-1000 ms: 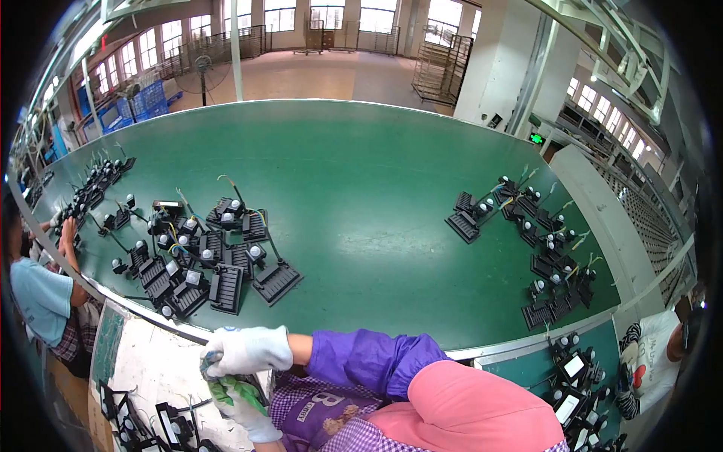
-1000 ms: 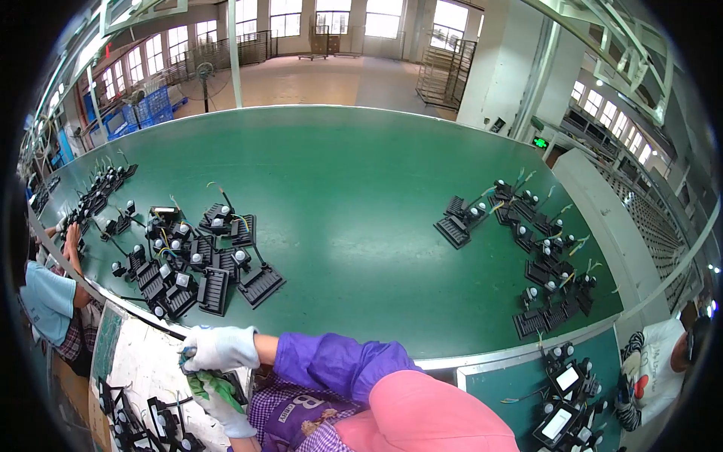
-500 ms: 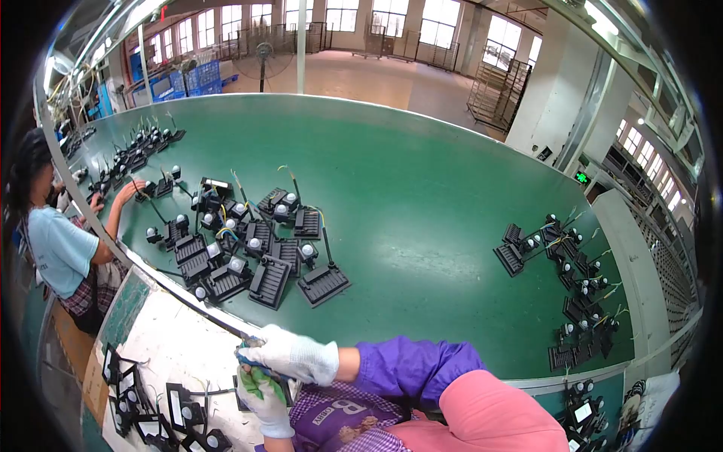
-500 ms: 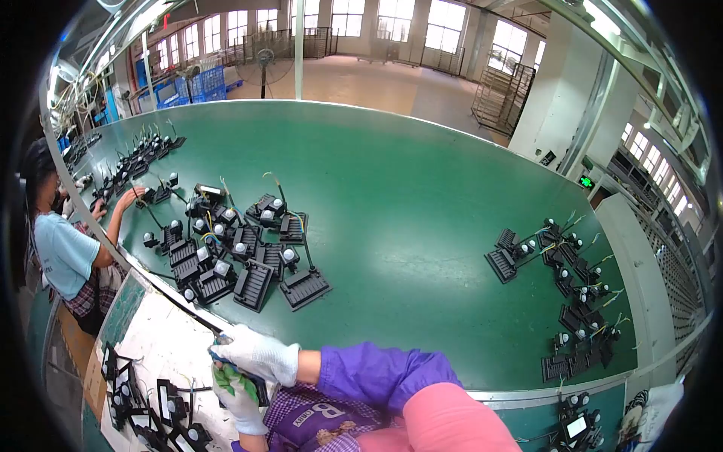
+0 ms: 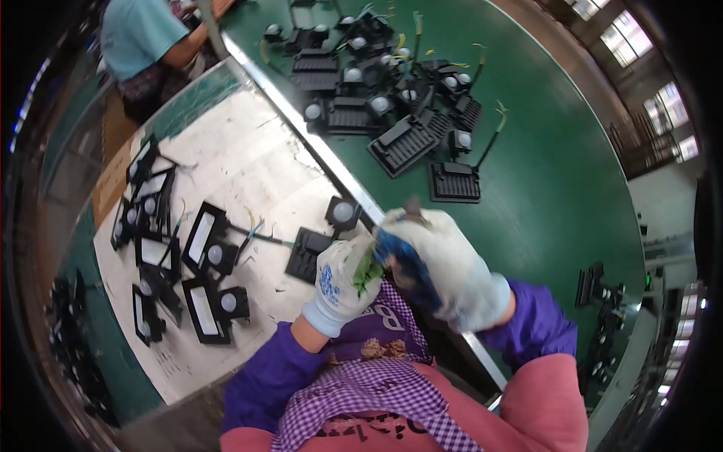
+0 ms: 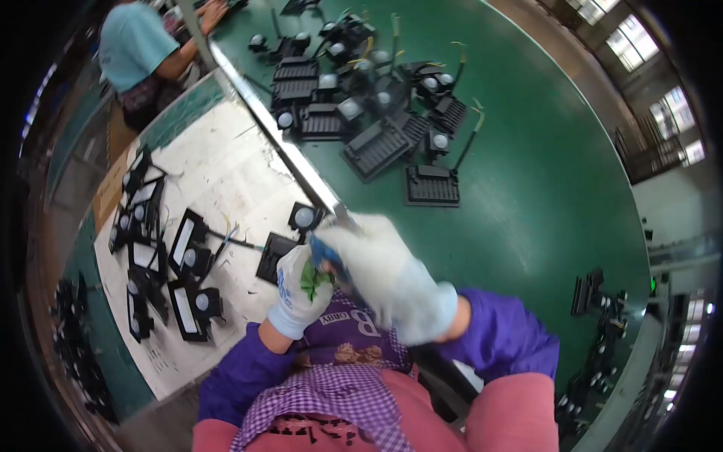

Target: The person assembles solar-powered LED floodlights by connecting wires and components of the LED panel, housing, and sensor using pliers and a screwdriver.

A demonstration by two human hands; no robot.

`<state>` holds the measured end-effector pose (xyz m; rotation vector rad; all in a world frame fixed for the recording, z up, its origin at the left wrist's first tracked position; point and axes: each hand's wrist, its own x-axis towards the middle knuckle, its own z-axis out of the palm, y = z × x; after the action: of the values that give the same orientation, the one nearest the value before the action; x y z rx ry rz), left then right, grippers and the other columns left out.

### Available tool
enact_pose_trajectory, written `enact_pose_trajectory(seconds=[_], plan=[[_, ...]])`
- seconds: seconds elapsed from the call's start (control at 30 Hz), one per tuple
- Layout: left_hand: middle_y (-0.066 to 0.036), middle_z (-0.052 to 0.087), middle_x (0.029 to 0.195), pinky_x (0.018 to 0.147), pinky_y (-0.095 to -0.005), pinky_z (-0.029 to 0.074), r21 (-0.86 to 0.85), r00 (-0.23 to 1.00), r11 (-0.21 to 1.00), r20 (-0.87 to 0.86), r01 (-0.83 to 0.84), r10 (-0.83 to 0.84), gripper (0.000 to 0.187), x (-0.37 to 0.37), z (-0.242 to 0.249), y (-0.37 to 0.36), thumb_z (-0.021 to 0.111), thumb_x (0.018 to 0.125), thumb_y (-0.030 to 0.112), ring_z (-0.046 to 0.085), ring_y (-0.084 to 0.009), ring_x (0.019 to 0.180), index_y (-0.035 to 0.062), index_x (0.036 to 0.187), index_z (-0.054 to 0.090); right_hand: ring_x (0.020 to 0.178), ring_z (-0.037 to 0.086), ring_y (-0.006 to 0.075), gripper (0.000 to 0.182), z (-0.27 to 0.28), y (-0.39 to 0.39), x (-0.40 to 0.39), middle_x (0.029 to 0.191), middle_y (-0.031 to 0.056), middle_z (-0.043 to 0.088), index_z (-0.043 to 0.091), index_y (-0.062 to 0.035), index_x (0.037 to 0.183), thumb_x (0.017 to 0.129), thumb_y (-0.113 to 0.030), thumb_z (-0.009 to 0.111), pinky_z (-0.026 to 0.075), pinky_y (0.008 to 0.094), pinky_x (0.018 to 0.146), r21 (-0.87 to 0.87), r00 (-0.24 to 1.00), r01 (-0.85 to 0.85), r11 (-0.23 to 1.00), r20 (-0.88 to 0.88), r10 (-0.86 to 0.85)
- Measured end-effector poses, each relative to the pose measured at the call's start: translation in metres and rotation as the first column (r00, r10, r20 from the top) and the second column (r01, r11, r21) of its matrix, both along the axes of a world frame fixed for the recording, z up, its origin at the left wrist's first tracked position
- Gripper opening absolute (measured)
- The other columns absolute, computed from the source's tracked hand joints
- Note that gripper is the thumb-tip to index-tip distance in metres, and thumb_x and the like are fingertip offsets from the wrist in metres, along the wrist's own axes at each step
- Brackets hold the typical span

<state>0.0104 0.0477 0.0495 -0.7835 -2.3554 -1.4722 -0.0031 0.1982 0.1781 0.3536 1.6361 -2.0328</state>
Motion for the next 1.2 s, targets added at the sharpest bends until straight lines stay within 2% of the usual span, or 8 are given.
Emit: enact_pose_trajectory(seconds=[0.13,0.3,0.4,0.6,0.77,0.87,1.07,1.2], plan=[[-0.018,0.063,0.089,0.069,-0.0418,0.05,0.043,0.998,0.999,0.068,0.001,-0.004,0.039,0.004,0.003,0.003,0.063,0.072,0.011,0.062,-0.0369,0.076,-0.0011,0.109,0.058,0.054,0.048,0.0057,0.007,0.005,-0.001,0.002,0.066,0.0002,0.053,0.061,-0.0002,0.086,0.086,-0.007,0.057,0.036,0.019,0.046,-0.006,0.997,0.065,0.998,-0.035,-0.065],[-0.022,0.063,0.093,0.073,-0.0414,0.051,0.235,0.939,0.971,0.341,-0.031,-0.052,0.038,0.002,0.019,0.005,0.06,0.075,0.008,0.063,-0.0388,0.083,-0.003,0.112,0.057,0.064,0.05,0.0032,0.029,-0.001,0.009,-0.007,0.078,-0.0006,0.061,0.063,0.0031,0.106,0.092,-0.022,0.064,0.042,0.0184,0.056,0.06,0.961,-0.176,0.983,-0.206,0.184],[-0.024,0.063,0.097,0.077,-0.0416,0.051,0.319,0.871,0.945,0.482,-0.076,-0.093,0.041,0.004,0.024,0.01,0.059,0.077,0.008,0.063,-0.0398,0.089,-0.0041,0.117,0.055,0.06,0.051,0.0039,0.021,-0.015,0.01,-0.002,0.073,0.0004,0.06,0.064,0.0026,0.098,0.093,-0.017,0.061,0.04,0.0177,0.053,0.059,0.965,-0.121,0.991,-0.225,0.132],[-0.019,0.064,0.089,0.072,-0.0368,0.051,0.11,0.966,0.994,0.259,-0.026,-0.003,0.032,-0.001,0.036,0.005,0.057,0.084,0.015,0.065,-0.0336,0.08,-0.002,0.112,0.059,0.041,0.042,0.0088,0.029,-0.012,0.012,-0.002,0.054,-0.0007,0.047,0.058,-0.0013,0.08,0.097,-0.025,0.054,0.032,0.0215,0.038,-0.294,0.992,0.004,0.956,0.122,0.033],[-0.015,0.065,0.084,0.068,-0.033,0.051,0.077,0.987,0.997,0.159,-0.031,0.019,0.029,-0.002,0.025,0.001,0.056,0.087,0.017,0.066,-0.0275,0.073,-0.0035,0.106,0.058,0.042,0.046,0.0112,0.026,-0.018,0.024,-0.022,0.056,0.0015,0.049,0.059,0.0002,0.086,0.098,-0.022,0.049,0.035,0.0238,0.038,-0.354,0.947,-0.208,0.912,0.16,0.279],[-0.018,0.065,0.096,0.073,-0.037,0.052,0.296,0.974,0.949,0.223,-0.11,0.044,0.039,0.012,0.019,0.006,0.056,0.086,0.021,0.066,-0.032,0.082,-0.0038,0.116,0.055,0.047,0.05,0.0094,0.025,-0.012,0.019,-0.026,0.06,0.0029,0.055,0.061,0.0012,0.092,0.096,-0.021,0.052,0.037,0.0231,0.04,-0.216,0.957,-0.284,0.934,0.002,0.292],[-0.012,0.066,0.092,0.072,-0.0333,0.051,0.005,0.988,0.994,0.107,-0.11,0.108,0.037,0.001,0.021,0.006,0.052,0.094,0.034,0.066,-0.0224,0.082,-0.0019,0.102,0.06,0.049,0.047,0.0069,0.02,-0.02,0.014,-0.027,0.065,0.0002,0.057,0.064,-0.0015,0.086,0.091,-0.021,0.06,0.039,0.0215,0.046,-0.208,0.986,-0.163,0.964,-0.015,0.163],[-0.014,0.067,0.087,0.07,-0.037,0.052,0.154,0.974,0.971,0.162,-0.184,0.159,0.03,0.001,0.016,0.017,0.059,0.09,0.024,0.067,-0.028,0.077,-0.0028,0.103,0.062,0.051,0.048,0.0071,0.022,-0.015,0.025,-0.036,0.066,0.0003,0.056,0.061,-0.0035,0.084,0.091,-0.024,0.059,0.039,0.0224,0.045,-0.297,0.966,-0.143,0.944,0.163,0.198]])
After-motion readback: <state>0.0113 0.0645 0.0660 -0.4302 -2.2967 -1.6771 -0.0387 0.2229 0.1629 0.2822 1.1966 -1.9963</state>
